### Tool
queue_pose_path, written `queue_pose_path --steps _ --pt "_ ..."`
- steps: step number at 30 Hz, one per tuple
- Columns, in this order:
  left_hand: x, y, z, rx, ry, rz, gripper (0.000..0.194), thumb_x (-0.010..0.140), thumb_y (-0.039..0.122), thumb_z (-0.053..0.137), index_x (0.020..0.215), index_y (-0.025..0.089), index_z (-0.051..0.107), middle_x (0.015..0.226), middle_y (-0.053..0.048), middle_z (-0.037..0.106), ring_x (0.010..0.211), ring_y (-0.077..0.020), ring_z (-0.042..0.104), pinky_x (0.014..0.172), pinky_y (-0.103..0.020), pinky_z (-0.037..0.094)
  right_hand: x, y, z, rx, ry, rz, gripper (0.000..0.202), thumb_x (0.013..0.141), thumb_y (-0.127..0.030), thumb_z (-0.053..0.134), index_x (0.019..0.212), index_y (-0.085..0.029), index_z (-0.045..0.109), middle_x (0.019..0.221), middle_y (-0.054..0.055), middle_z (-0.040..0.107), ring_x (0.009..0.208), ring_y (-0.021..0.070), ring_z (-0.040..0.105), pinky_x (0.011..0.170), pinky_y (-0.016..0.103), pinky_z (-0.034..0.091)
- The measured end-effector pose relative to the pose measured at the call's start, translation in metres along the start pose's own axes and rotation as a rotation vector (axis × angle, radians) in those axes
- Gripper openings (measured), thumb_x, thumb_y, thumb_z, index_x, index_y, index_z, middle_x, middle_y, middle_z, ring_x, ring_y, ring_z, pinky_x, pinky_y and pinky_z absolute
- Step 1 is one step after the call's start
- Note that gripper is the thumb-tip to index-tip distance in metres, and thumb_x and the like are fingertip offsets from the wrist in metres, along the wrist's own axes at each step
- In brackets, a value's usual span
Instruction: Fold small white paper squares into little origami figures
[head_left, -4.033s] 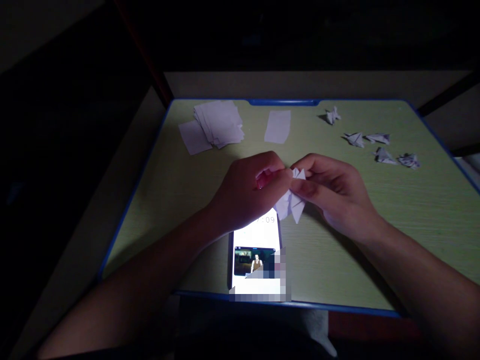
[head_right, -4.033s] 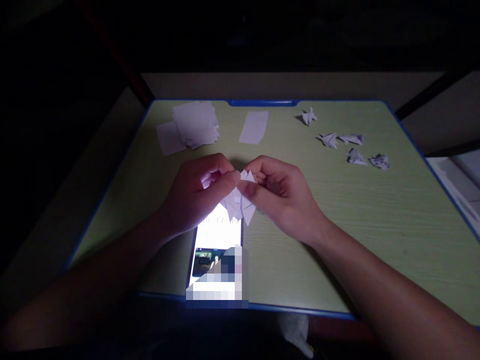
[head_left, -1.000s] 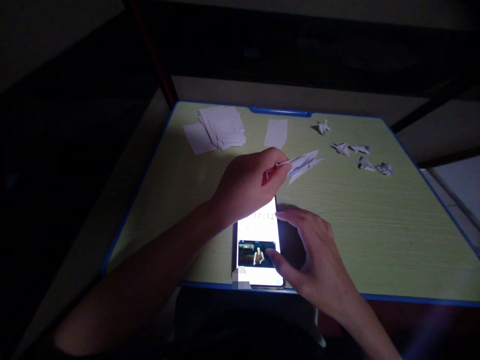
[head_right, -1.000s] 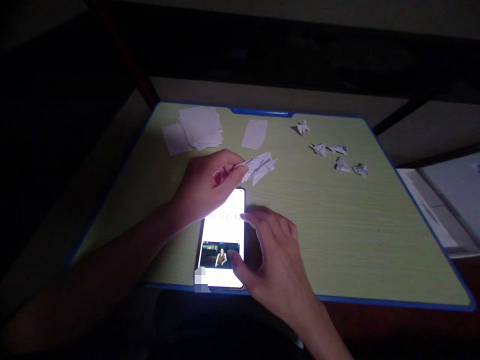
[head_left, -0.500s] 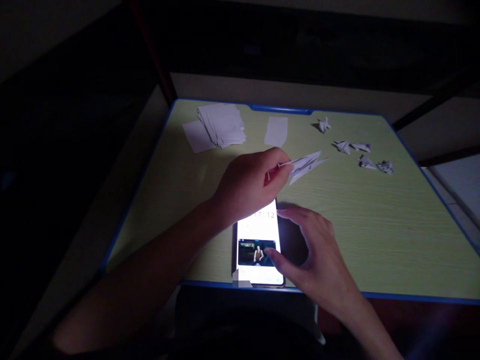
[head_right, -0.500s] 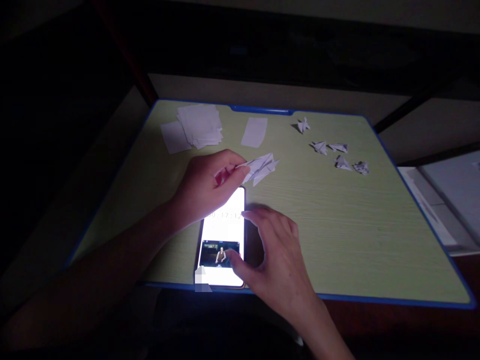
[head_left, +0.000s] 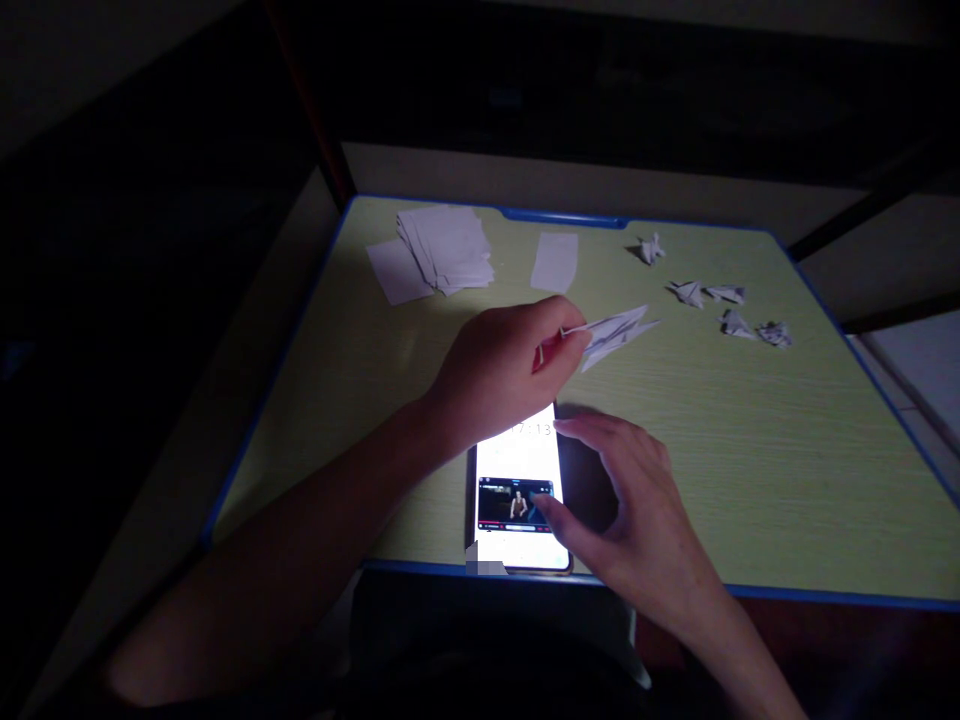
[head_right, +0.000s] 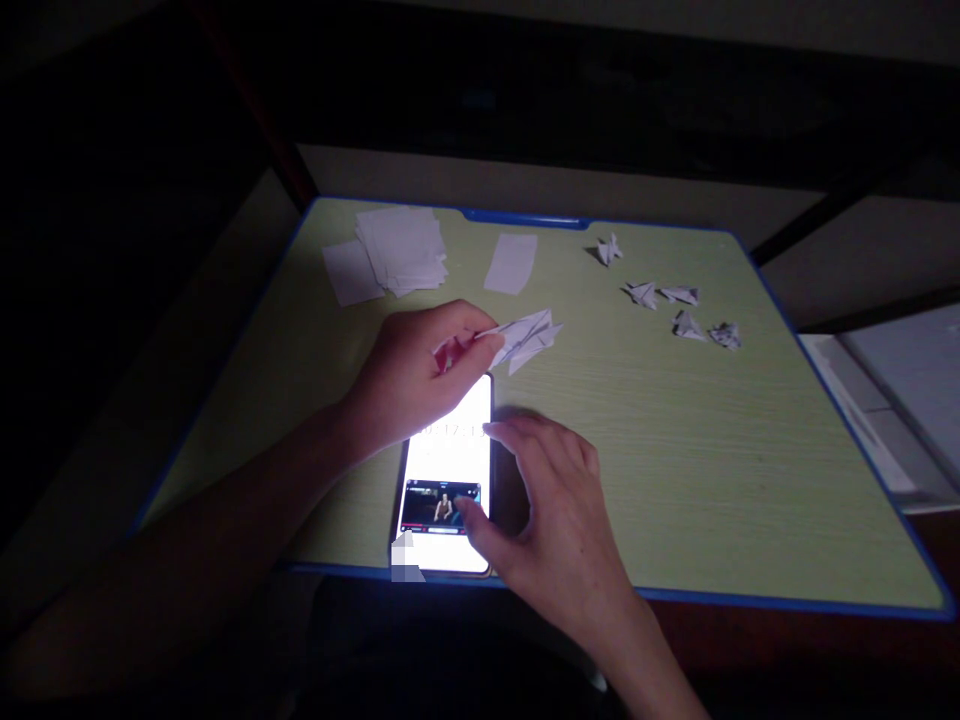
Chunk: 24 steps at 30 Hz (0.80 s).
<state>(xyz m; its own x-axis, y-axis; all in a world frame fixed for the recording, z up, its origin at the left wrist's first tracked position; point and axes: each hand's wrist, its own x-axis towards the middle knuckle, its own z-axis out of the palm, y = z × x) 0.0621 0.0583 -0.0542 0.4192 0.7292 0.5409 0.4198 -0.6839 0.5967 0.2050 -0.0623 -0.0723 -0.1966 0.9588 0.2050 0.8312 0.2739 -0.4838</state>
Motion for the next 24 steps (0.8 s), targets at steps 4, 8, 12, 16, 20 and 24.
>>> queue_pose_path --steps 4,8,12,16,20,24 --pt "0.0002 0.0002 0.0000 -0.002 -0.007 -0.003 0.011 0.085 0.023 0.057 0.078 0.016 0.062 0.063 0.001 0.062 0.053 -0.0067 0.050 0.049 -0.021 0.035 0.0003 -0.0003 0.0002 -0.027 -0.013 0.004 0.052 0.073 -0.036 0.065 0.120 -0.022 0.047 0.121 0.010 0.057 0.114 0.0276 0.049 0.094 0.046 0.035" --pt "0.0000 0.0010 -0.0006 -0.005 -0.022 -0.006 0.011 0.085 0.023 0.056 0.078 0.016 0.063 0.061 0.002 0.061 0.052 -0.0066 0.049 0.048 -0.021 0.034 0.0011 -0.0008 0.0001 -0.038 -0.005 0.005 0.054 0.072 -0.038 0.067 0.119 -0.020 0.048 0.119 0.010 0.058 0.113 0.0277 0.050 0.093 0.045 0.035" --pt "0.0002 0.0009 -0.0009 -0.011 -0.020 0.002 0.011 0.084 0.022 0.056 0.078 0.016 0.062 0.063 0.001 0.062 0.053 -0.0068 0.050 0.049 -0.021 0.034 0.0010 0.0001 0.0002 -0.018 -0.001 0.004 0.055 0.072 -0.039 0.067 0.120 -0.020 0.048 0.120 0.011 0.058 0.113 0.0272 0.050 0.094 0.045 0.035" --pt "0.0003 0.0004 -0.0005 -0.010 -0.021 0.003 0.011 0.084 0.022 0.056 0.078 0.016 0.063 0.064 0.001 0.063 0.053 -0.0070 0.050 0.049 -0.021 0.034 0.0010 0.0004 0.0002 -0.013 -0.004 0.013 0.053 0.073 -0.037 0.067 0.120 -0.022 0.048 0.119 0.010 0.057 0.113 0.0271 0.050 0.093 0.046 0.035" --pt "0.0002 0.0005 -0.0001 -0.019 -0.012 -0.005 0.011 0.084 0.022 0.057 0.078 0.016 0.063 0.065 0.001 0.063 0.053 -0.0063 0.050 0.049 -0.021 0.033 -0.0007 0.0005 0.0000 0.056 0.000 0.033 0.052 0.073 -0.035 0.067 0.120 -0.023 0.048 0.120 0.009 0.056 0.113 0.0270 0.049 0.094 0.048 0.036" --pt "0.0001 0.0009 -0.0003 -0.027 0.000 -0.010 0.012 0.084 0.022 0.057 0.076 0.015 0.063 0.063 0.002 0.062 0.052 -0.0056 0.048 0.049 -0.021 0.032 -0.0054 0.0035 -0.0015 0.330 0.141 0.172 0.039 0.077 -0.030 0.064 0.113 -0.024 0.053 0.116 0.009 0.056 0.111 0.0258 0.051 0.094 0.047 0.039"
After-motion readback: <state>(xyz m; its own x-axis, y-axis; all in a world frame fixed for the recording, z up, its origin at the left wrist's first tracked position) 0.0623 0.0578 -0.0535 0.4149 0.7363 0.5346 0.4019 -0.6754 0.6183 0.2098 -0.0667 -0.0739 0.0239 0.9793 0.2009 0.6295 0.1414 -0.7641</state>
